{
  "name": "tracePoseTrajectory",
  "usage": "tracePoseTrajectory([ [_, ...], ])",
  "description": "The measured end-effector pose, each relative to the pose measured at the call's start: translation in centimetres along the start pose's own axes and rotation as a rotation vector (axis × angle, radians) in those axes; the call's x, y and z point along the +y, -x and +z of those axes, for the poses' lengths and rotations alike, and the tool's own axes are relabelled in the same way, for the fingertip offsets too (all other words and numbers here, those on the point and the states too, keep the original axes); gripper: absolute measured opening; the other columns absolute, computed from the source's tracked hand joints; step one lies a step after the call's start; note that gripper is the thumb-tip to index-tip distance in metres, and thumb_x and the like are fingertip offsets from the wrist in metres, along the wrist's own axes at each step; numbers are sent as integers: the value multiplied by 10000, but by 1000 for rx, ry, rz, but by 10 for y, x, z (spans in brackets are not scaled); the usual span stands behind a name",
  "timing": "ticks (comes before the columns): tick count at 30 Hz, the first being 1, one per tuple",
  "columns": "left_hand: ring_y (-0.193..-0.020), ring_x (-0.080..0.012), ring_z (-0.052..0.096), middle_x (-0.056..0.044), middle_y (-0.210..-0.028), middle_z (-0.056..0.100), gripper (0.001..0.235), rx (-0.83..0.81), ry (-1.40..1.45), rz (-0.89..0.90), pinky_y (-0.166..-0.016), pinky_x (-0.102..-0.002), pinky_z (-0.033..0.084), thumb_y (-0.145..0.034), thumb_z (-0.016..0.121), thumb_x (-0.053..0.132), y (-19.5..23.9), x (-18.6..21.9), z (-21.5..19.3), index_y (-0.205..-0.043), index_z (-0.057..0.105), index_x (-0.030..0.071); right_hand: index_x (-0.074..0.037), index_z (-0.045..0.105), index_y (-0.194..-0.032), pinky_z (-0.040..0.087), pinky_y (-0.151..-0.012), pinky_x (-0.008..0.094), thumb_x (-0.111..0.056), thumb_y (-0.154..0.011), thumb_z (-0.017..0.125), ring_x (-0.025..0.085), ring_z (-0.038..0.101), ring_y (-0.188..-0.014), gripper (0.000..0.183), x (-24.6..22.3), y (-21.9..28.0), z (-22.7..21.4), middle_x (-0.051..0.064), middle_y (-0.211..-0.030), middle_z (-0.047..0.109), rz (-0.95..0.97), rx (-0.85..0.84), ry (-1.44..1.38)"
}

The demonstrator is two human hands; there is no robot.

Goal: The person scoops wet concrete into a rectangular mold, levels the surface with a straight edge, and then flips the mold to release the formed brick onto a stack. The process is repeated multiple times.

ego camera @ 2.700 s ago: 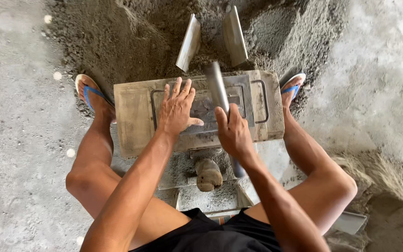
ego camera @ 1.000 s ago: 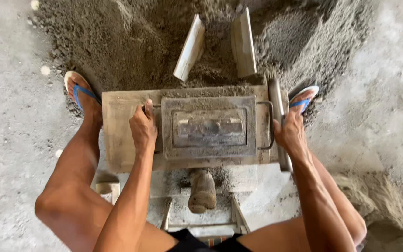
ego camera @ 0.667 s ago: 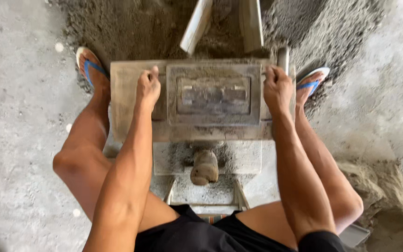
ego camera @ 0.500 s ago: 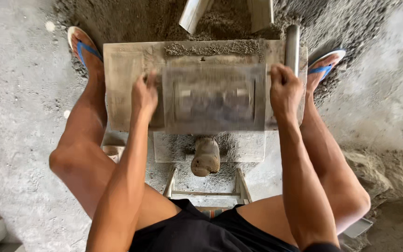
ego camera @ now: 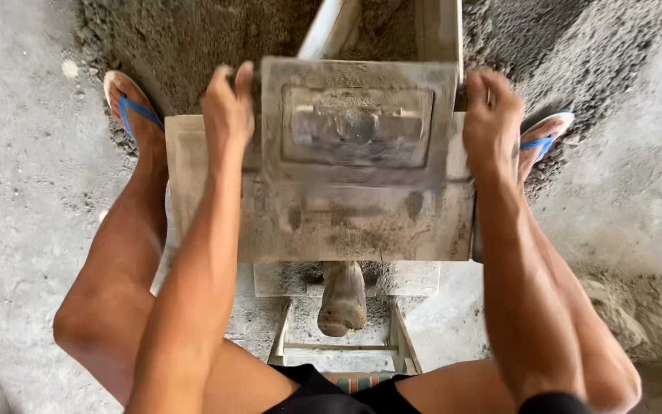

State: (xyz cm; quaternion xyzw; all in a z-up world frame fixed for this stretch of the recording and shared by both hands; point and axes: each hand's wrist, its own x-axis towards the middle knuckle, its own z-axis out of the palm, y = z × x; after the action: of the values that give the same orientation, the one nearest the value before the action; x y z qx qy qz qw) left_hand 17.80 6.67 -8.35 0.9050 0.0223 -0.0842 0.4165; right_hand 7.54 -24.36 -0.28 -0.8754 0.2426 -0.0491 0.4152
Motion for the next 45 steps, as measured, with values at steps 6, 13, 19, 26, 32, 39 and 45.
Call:
tracePoseTrajectory([
  [6, -364, -63, 436, -32, -559, 532, 580, -287, -121, 473, -231, -211, 328, -943, 315, 580, 14, 1, 29, -895, 502, 33, -140, 560, -974, 167, -308, 188, -228, -986, 424, 13, 204, -365, 163, 11, 196, 11, -81, -509, 232, 650, 441, -684],
  [13, -831, -421, 618, -192, -842, 624, 396, -367, 36, 73, -713, -503, 488, -1003, 333, 353, 234, -13, -44, -987, 559, 29, -116, 575, -993, 282, -338, 161, -283, -999, 497, 52, 329, -374, 185, 48, 310, -19, -6, -495, 357, 720, 408, -512],
  [19, -644, -426, 566, -222, -676, 548, 421, -155, 60, -282, -627, -507, 438, -981, 394, 474, 319, -75, -40, -876, 532, 91, -43, 642, -975, 349, -421, 222, -217, -1100, 377, 117, 398, -459, 341, 87, 308, -27, 87, -566, 493, 447, 105, -18],
  [26, -676, -452, 593, -249, -685, 570, 501, -122, 55, -313, -644, -516, 453, -969, 379, 504, 314, -89, -10, -880, 534, 36, -57, 598, -730, 382, -561, 367, -208, -1087, 374, 307, 452, -537, 448, 152, 301, 27, 179, -572, 513, 341, 217, 214],
  [32, -574, -305, 595, -157, -558, 552, 283, -193, 60, -401, -594, -414, 443, -953, 433, 294, 292, -173, 81, -830, 528, 57, -156, 627, -641, 419, -649, 403, -303, -965, 389, 289, 532, -588, 428, 269, 286, 101, 97, -587, 578, 580, 238, 173],
  [39, -955, -518, 530, -345, -986, 564, 336, -247, 0, -220, -726, -596, 423, -789, 473, 80, 275, -188, 78, -1084, 571, -46, -52, 695, -740, 356, -551, 435, -198, -811, 504, 145, 471, -613, 251, 316, 293, 110, 156, -567, 561, 633, 55, 76],
  [45, -952, -412, 604, -223, -893, 643, 374, -619, -318, -312, -815, -528, 453, -927, 380, 303, 271, -140, 5, -900, 648, 43, -47, 596, -1168, 452, -832, 454, -262, -877, 438, 313, 612, -986, 395, 110, 251, -5, 129, -995, 663, 668, -84, 73],
])
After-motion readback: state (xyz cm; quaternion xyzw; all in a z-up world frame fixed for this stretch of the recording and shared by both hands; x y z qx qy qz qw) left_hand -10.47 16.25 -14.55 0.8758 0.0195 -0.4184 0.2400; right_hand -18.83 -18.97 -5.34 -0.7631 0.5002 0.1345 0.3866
